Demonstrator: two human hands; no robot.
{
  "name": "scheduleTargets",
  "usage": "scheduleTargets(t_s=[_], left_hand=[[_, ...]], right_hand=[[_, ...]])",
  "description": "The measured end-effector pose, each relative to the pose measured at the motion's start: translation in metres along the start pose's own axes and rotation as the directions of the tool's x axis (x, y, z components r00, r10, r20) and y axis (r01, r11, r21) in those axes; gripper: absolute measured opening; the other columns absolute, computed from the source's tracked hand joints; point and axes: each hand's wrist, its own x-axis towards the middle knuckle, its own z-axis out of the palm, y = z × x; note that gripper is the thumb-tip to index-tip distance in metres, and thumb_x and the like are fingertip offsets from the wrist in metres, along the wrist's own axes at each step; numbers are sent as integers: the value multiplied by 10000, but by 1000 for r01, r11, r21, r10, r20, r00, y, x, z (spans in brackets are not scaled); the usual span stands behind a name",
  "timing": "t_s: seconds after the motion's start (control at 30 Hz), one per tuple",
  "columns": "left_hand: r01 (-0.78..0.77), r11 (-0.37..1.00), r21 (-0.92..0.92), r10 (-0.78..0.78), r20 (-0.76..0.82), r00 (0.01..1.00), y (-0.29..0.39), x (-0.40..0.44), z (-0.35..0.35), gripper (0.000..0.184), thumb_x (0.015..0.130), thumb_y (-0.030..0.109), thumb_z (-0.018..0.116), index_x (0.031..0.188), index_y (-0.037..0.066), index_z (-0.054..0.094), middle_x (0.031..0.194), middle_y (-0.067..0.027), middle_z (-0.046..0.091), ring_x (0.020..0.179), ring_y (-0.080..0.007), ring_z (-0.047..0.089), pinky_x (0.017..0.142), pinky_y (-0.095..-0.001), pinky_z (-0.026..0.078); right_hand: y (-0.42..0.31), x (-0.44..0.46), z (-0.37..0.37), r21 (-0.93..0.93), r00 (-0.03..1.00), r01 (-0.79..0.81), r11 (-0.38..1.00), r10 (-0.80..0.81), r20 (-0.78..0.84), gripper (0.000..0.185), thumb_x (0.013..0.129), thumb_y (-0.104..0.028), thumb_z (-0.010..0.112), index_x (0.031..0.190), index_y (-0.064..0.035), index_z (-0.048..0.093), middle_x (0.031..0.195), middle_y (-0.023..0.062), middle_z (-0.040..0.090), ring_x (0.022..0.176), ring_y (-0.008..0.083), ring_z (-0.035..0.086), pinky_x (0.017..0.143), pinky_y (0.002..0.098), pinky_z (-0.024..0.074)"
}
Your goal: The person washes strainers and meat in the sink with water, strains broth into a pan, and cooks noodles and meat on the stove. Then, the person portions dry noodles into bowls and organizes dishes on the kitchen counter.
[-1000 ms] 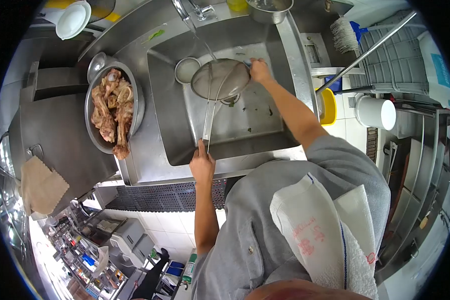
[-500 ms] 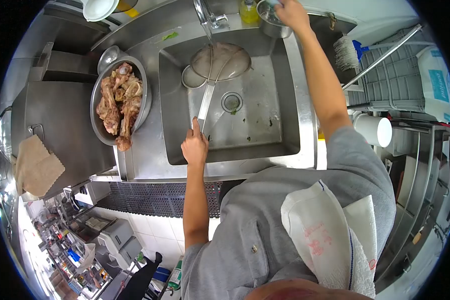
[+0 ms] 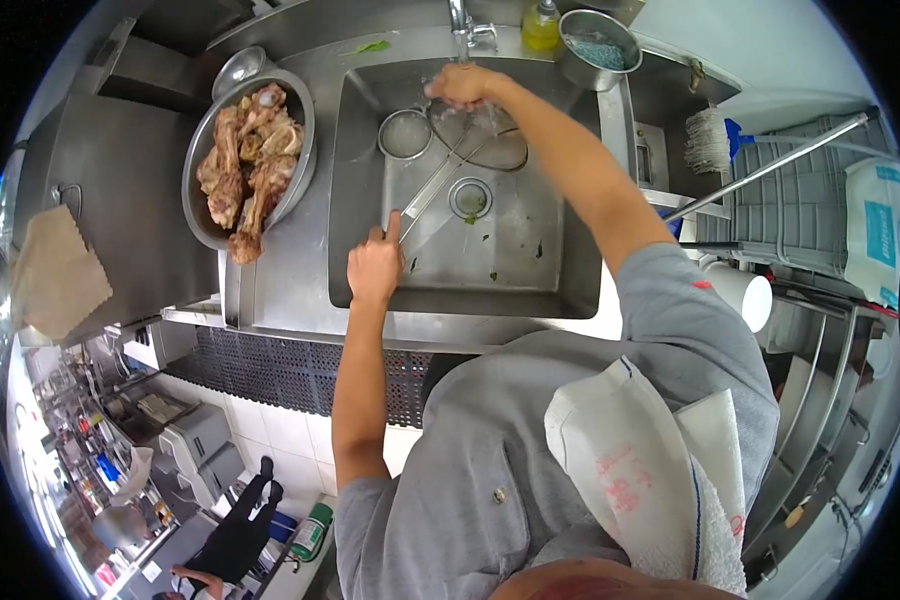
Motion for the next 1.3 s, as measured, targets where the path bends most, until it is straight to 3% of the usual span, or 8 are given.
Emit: scheduleTargets(t_s=[0.3,0.37,0.5,0.67,0.8,0.87,1.2,1.3], left_hand=[[10,1000,-9,-9,14,1000,-6,-3,3,495,750,107,576,1235,149,483,774,-111,602,624,-302,638,547,-407,522],[6,1000,-13,-6,25,1000,-6,-5,3,498,750,106,576,1238,148,488,778,-113,602,630,-300,639,546,-406,523],[-11,1000,20,11,11,1000,-4,-6,8,491,752,122,576,1237,138,501,785,-114,602,644,-292,644,553,-398,528],[23,1000,21,-24,51,998,-9,-8,-3,486,756,135,576,1236,126,502,806,-122,608,656,-284,649,572,-395,533],[80,997,9,-81,73,994,-15,-18,3,487,752,131,587,1231,120,499,827,-131,617,661,-303,646,577,-414,532],[117,993,-16,-115,62,991,-14,-17,6,490,750,131,594,1230,118,496,833,-133,619,662,-312,644,579,-422,531],[267,957,-117,-263,48,964,-6,-28,18,497,759,125,601,1243,117,484,830,-148,615,686,-334,636,591,-446,521],[264,957,-121,-249,127,960,-9,-39,28,535,759,135,608,1277,127,473,848,-141,622,678,-301,641,577,-426,516]], right_hand=[[19,18,-9,-475,855,114,873,-329,-400,229,764,-149,511,868,-39,683,882,190,665,831,279,650,761,361,508],[13,-2,-15,-15,951,288,957,-284,120,262,770,-141,494,912,-30,684,962,170,670,890,275,636,781,371,503],[20,19,-9,-364,907,190,912,-305,-290,315,761,-155,528,1023,-44,666,968,76,680,898,215,621,797,341,492],[23,19,-18,125,916,237,963,-264,301,322,746,-170,552,1018,-44,671,945,71,680,864,185,628,756,298,498],[14,-11,-12,-168,960,227,959,-249,-130,311,732,-67,505,986,16,665,952,124,677,873,243,638,765,346,512],[17,-15,-11,237,930,124,963,-196,311,288,726,-38,480,927,34,673,911,130,679,845,258,645,736,332,522],[31,-6,-9,170,918,197,966,-243,314,221,697,-129,608,872,-12,675,775,73,657,670,166,621,598,303,515],[51,-15,-31,-182,953,48,982,-100,-288,279,773,-312,586,789,-46,669,708,82,639,582,216,602,506,368,468]])
